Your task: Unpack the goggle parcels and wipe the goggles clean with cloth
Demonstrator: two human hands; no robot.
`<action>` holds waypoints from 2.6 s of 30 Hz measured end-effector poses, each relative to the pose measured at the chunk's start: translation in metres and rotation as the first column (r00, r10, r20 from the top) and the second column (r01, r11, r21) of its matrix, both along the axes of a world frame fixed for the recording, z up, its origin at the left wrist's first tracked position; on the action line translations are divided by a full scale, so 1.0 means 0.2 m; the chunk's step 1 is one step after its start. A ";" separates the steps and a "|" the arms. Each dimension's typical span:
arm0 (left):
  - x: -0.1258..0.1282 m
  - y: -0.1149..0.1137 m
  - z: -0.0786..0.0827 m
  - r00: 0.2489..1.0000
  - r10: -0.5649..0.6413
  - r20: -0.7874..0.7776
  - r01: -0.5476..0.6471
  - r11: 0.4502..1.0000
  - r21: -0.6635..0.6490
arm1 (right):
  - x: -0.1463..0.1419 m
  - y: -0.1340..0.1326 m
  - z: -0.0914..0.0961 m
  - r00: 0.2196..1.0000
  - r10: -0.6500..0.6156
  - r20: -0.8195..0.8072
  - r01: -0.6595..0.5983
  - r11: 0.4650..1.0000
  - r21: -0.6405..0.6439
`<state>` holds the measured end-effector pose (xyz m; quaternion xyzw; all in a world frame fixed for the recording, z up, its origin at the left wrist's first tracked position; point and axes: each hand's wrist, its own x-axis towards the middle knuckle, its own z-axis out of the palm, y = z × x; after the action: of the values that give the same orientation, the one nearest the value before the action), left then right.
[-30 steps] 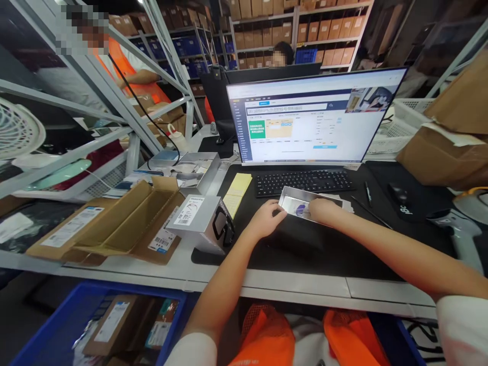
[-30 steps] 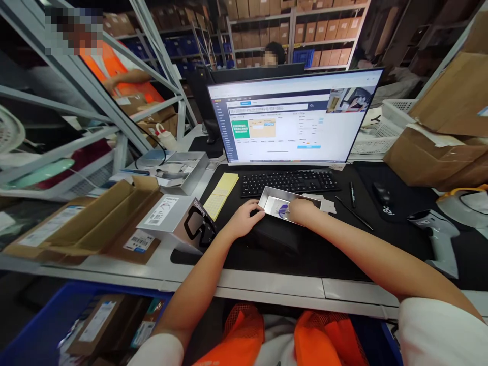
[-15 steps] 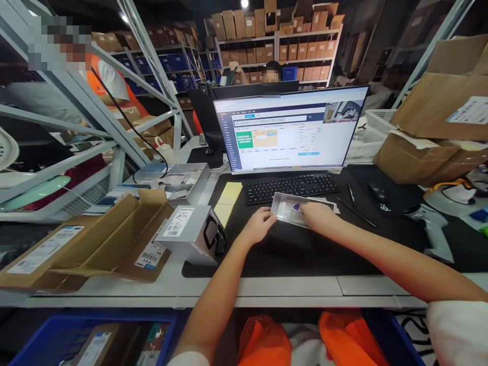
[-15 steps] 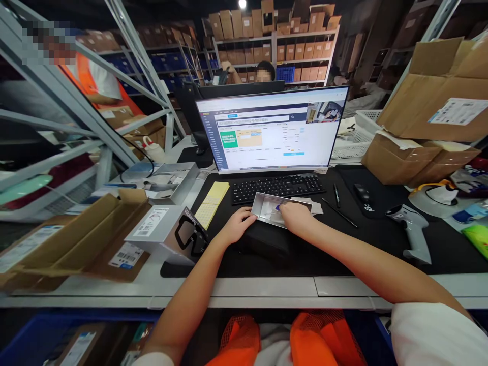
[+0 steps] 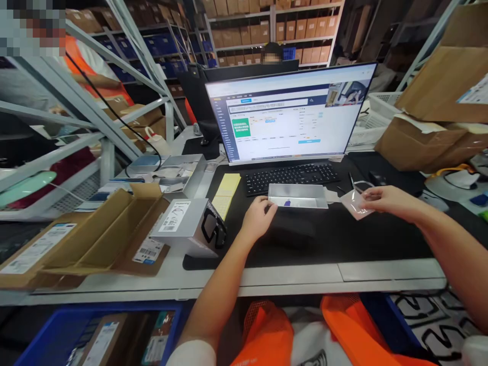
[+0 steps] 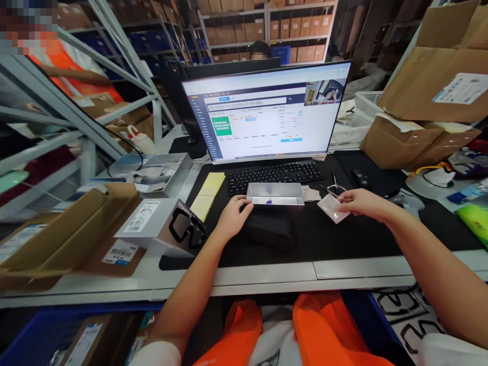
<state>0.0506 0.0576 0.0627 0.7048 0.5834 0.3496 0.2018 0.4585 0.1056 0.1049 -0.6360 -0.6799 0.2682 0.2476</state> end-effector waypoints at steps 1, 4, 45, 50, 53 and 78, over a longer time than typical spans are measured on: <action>0.00 0.01 -0.01 1.000 -0.004 0.001 0.004 1.000 0.009 | 0.04 0.00 -0.04 0.999 0.031 0.021 -0.028 0.993 -0.114; -0.02 0.03 -0.03 1.000 -0.023 0.009 0.022 0.999 0.035 | 0.10 0.01 -0.15 0.987 0.111 0.117 -0.067 0.940 -0.334; 0.43 -0.21 0.06 0.731 -0.312 -0.607 0.314 0.943 -0.108 | -0.85 -0.42 0.08 0.630 0.515 0.581 -0.622 0.783 -0.019; 0.44 -0.19 0.05 0.768 -0.340 -0.542 0.345 0.933 -0.096 | -0.66 -0.43 -0.01 0.806 0.501 0.315 -0.564 0.811 0.156; 0.44 -0.19 0.06 0.856 -0.336 -0.392 0.327 0.940 -0.092 | -0.53 -0.42 -0.06 0.884 0.400 0.243 -0.441 0.885 0.147; 0.12 -0.32 -0.20 0.912 0.092 0.401 -0.220 0.933 0.286 | -0.65 -0.50 -0.17 0.856 0.478 0.200 -0.515 0.823 0.240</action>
<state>0.0749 -0.0070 0.0229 0.5973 0.5226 0.5861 0.1630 0.3293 0.0063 0.0718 -0.4105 -0.8681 0.1807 0.2128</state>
